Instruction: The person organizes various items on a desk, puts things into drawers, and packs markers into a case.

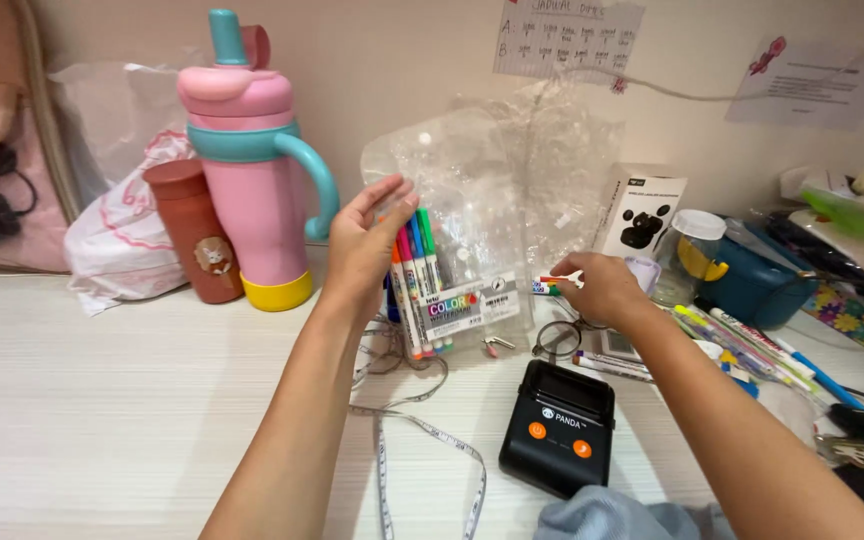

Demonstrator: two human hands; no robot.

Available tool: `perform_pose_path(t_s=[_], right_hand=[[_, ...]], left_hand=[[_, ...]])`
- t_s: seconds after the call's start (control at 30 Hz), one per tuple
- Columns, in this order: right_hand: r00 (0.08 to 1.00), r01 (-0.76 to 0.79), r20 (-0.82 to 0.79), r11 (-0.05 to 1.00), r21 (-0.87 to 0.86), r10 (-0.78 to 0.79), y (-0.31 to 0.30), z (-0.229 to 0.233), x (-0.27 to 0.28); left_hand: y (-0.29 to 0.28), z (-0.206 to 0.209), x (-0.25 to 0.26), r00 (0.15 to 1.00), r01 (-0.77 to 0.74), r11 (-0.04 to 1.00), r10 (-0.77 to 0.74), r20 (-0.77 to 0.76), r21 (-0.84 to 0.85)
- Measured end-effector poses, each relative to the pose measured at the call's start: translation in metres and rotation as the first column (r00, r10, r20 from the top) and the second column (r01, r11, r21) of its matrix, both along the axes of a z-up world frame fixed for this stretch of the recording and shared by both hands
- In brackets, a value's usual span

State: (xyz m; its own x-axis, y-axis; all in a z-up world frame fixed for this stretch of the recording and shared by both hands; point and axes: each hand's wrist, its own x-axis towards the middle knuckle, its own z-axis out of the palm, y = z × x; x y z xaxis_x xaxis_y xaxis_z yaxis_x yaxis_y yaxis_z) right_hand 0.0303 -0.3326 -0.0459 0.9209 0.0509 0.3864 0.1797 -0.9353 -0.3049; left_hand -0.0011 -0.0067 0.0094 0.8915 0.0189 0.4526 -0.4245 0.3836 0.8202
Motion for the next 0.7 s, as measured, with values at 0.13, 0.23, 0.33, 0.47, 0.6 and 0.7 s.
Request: perform_pose_path(t_s=[0.13,0.23,0.33,0.47,0.6,0.7], right_hand=[[0.991,0.073,-0.107,0.996,-0.051,-0.078,-0.003,-0.018,0.018],[0.983,0.091,-0.15,0.992,-0.092,-0.104,-0.003,-0.025,0.024],[0.975,0.12,-0.16,0.974,-0.19,-0.152,0.002,-0.025,0.029],[0.971,0.12,-0.146,0.919,-0.376,-0.187,0.011,-0.019,0.024],[0.991,0.098,-0.04,0.905,-0.414,-0.126,0.011,-0.005,0.01],[0.994,0.013,0.108,0.988,-0.157,0.004,-0.028,0.0,0.012]], left_hand=[[-0.001,-0.003,0.008,0.999,-0.033,0.999,0.032,0.042,0.014],[0.003,-0.004,0.013,0.995,-0.091,0.992,0.088,0.038,0.091],[0.01,-0.006,0.018,0.997,-0.072,0.994,0.072,0.006,0.077],[0.016,-0.012,0.026,0.998,-0.058,0.994,0.055,0.027,0.091],[0.025,-0.016,0.016,1.0,-0.027,0.998,0.027,0.006,0.057],[0.034,-0.01,-0.003,0.999,-0.043,0.996,0.04,0.036,0.079]])
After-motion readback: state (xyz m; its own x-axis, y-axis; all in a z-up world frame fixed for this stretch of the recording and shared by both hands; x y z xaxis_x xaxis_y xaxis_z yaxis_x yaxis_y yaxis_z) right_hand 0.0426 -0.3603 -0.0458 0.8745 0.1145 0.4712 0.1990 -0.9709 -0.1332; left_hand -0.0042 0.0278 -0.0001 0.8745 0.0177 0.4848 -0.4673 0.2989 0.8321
